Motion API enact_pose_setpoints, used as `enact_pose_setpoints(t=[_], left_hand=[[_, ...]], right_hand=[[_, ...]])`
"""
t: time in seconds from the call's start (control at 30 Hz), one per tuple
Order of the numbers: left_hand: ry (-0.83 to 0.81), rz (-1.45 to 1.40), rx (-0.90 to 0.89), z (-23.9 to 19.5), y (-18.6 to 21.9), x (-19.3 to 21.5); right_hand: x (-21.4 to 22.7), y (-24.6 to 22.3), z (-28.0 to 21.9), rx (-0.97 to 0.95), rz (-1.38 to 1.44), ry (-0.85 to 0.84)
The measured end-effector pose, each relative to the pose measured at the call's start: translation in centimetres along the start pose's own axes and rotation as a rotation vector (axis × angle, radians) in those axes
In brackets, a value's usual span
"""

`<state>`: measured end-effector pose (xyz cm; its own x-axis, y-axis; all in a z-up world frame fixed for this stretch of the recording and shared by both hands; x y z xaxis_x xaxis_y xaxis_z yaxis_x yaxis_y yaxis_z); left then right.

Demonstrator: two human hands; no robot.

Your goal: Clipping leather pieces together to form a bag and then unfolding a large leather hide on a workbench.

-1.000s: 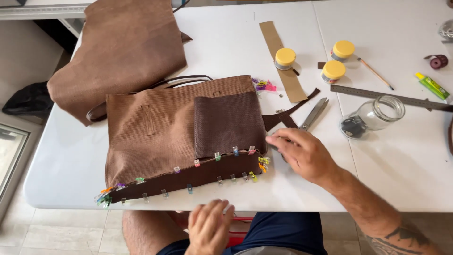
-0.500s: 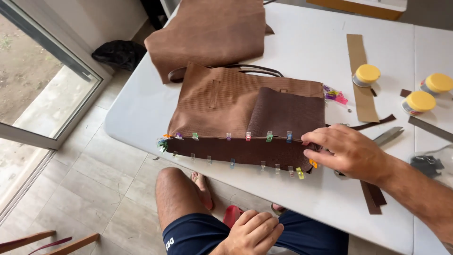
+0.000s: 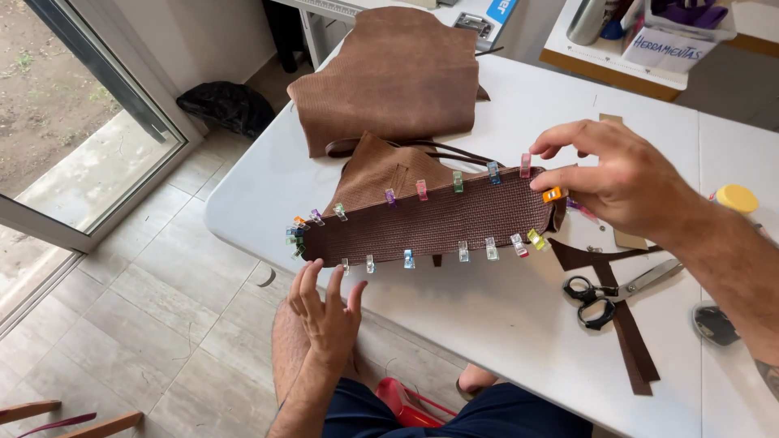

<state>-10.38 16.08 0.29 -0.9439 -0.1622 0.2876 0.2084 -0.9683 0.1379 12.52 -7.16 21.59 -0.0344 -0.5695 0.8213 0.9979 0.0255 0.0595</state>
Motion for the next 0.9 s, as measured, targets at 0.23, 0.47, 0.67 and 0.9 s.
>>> enact_pose_setpoints(t=[0.23, 0.47, 0.67, 0.9], left_hand=[[0.207, 0.005, 0.128, 4.8, -4.8, 0.2], [0.275, -0.137, 0.072, 11.7, -7.4, -1.6], [0.204, -0.303, 0.084, 14.4, -8.6, -4.5], [0.220, -0.727, 0.049, 19.8, -8.0, -2.9]], right_hand=[[2.6, 2.2, 4.2, -0.131, 0.192, 0.029], [4.8, 4.7, 6.2, -0.274, 0.234, 0.087], [5.0, 7.7, 4.8, -0.261, 0.388, 0.131], [5.5, 13.4, 0.1, -0.209, 0.460, 0.174]])
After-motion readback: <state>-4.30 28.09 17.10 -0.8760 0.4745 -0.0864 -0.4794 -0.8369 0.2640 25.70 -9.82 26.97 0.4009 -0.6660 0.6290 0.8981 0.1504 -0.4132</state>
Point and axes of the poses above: each hand's wrist, its own z-axis towards the middle knuckle, its own x-axis out of the back of the hand, y = z × x, the point moved 7 cm from there along z, towards the middle knuckle, and after that the axes turned 6 degrees about y, right-handed, at the moved point
